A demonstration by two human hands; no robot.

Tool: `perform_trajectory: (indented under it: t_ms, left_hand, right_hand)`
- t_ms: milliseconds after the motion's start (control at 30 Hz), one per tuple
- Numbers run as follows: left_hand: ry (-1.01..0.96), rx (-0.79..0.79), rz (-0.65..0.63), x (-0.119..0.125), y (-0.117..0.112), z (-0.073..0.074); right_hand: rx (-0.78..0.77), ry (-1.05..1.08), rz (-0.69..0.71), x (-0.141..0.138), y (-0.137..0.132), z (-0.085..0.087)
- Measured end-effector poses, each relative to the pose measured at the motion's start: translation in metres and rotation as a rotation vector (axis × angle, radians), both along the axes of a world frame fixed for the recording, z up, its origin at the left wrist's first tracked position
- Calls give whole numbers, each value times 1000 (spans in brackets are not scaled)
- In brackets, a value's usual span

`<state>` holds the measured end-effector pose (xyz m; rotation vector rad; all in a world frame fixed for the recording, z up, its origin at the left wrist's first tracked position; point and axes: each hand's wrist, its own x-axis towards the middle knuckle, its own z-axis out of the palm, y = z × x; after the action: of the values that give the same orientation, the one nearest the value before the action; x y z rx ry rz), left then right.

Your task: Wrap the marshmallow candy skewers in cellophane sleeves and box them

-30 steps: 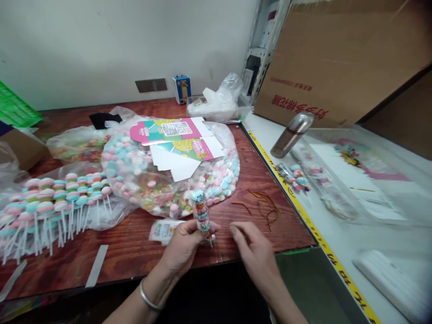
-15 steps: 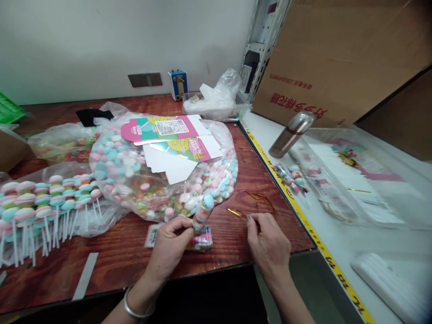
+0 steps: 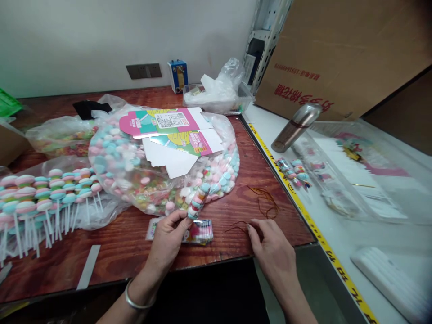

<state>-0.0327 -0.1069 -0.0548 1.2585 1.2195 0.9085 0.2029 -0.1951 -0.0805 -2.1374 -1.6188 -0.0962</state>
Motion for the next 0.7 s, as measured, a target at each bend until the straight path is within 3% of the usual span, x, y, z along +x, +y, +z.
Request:
perform_trajectory:
  t_ms: [233,333,433,567,700]
  left_hand:
    - [77,112,-71,4,-1,4]
    - [243,360,-99,6,0,9]
    - [483,619,-200,14,-3,14]
    - [721,764,-306,30,-12,20]
    - [723,879,-231,38,-18,22]
  right_hand:
    - [-36,-240,-46,-5,9,-10]
    - [29,-289,-128,-5,14,4]
    - [225,-361,-170,-17,17,30]
    - [331,-356,46,-56,21,52]
    - [338,-267,185,-88,21,44]
